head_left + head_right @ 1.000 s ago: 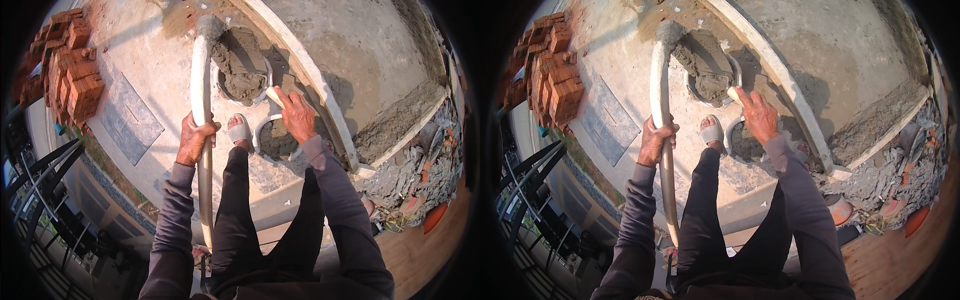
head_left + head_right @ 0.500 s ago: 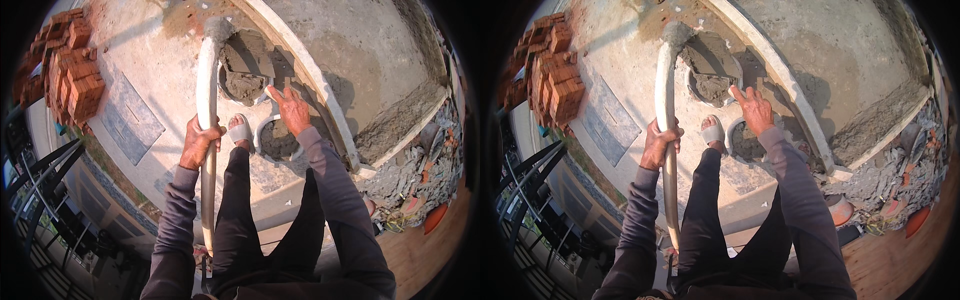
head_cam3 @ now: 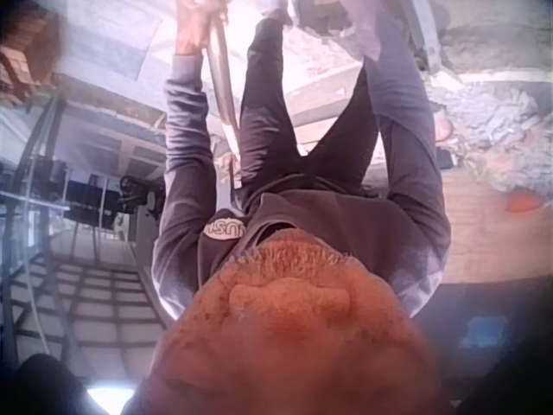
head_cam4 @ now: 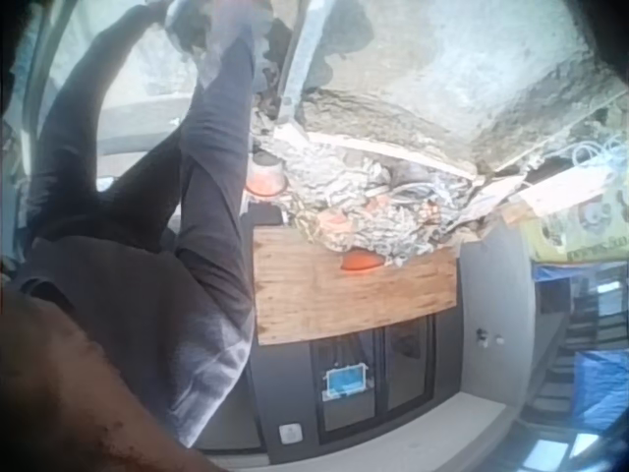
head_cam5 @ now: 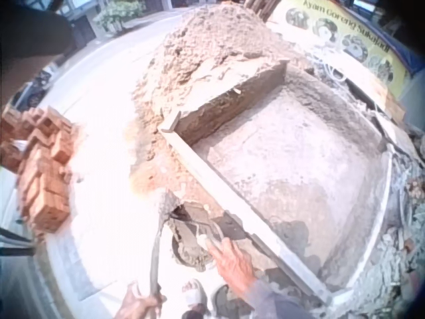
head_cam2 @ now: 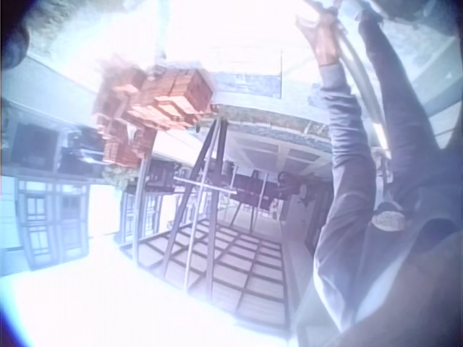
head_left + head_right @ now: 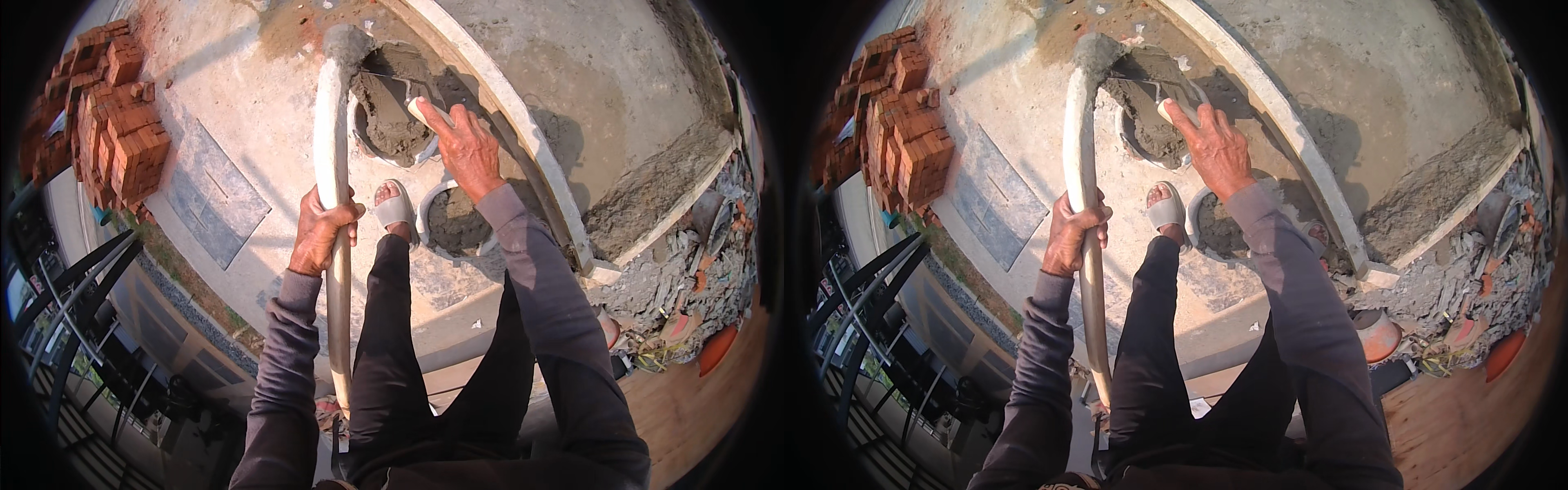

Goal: The person walks to a construction site and uses a shovel to scoop wet cement from a wooden mixing tray into two white buckets. They then use a trowel to scrape remaining cement from the shovel into the buckets.

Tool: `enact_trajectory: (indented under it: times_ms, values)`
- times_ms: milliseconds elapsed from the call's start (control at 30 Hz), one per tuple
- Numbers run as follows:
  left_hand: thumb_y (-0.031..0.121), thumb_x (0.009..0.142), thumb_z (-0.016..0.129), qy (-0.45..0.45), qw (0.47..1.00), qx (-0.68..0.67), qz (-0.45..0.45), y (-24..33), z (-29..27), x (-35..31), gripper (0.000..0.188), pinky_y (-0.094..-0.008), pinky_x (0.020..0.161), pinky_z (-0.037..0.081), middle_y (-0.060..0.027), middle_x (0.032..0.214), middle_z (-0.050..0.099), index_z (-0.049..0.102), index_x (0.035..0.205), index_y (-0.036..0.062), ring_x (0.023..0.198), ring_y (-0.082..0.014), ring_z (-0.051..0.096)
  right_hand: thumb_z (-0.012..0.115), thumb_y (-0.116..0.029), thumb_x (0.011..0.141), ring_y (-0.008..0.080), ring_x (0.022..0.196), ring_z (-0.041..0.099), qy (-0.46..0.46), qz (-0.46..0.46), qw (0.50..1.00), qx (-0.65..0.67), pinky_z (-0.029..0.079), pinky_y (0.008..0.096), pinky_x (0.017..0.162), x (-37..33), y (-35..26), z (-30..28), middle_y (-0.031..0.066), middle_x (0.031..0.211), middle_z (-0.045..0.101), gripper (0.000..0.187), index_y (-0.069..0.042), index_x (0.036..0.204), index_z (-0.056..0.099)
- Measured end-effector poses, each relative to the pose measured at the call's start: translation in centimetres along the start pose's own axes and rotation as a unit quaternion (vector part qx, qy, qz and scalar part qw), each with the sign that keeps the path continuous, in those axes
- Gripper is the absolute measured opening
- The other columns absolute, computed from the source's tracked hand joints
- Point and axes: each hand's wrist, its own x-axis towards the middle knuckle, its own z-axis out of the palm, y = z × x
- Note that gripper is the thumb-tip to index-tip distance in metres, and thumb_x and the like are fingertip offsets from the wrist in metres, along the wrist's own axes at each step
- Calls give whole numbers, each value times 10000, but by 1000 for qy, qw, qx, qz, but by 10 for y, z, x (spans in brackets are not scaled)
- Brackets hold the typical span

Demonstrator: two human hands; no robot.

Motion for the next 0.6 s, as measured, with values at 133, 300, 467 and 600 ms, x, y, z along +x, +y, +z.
enact_trajectory:
  times_ms: [133, 300, 467, 600]
  values:
    - [-17, 732, 663, 8, 1000, 8, 5, 4, 3, -3, 283, -272, 406, 491, -59, 685, 557, 531, 982, -21, 461, -130, 541, 596, 12, 816, 268, 947, 601, -68, 2, 997, -42, 576, 352, 668, 2, -14, 11, 91, 1055, 525, 668, -263, 1408, 454]
    - [-2, 724, 676, 5, 1000, 11, 16, 7, 6, -4, 292, -274, 408, 491, -58, 693, 557, 533, 977, -25, 463, -131, 541, 584, -2, 826, 278, 968, 614, -174, 11, 984, -45, 576, 361, 707, -30, -9, 41, 116, 1071, 542, 629, -226, 1402, 462]
    - [-6, 723, 673, 26, 999, 23, 24, 7, 0, -2, 283, -274, 407, 489, -59, 684, 552, 535, 970, -27, 464, -132, 541, 594, -8, 812, 268, 939, 615, -139, 14, 990, -8, 574, 360, 684, -48, -5, 27, 108, 1052, 541, 643, -236, 1400, 470]
    - [-17, 720, 666, 29, 999, 9, 16, 7, -6, -4, 281, -276, 403, 488, -67, 677, 550, 534, 968, -27, 456, -137, 540, 600, 0, 795, 267, 925, 608, -87, 17, 996, 7, 572, 379, 678, -35, -2, 11, 102, 1028, 531, 658, -253, 1392, 482]
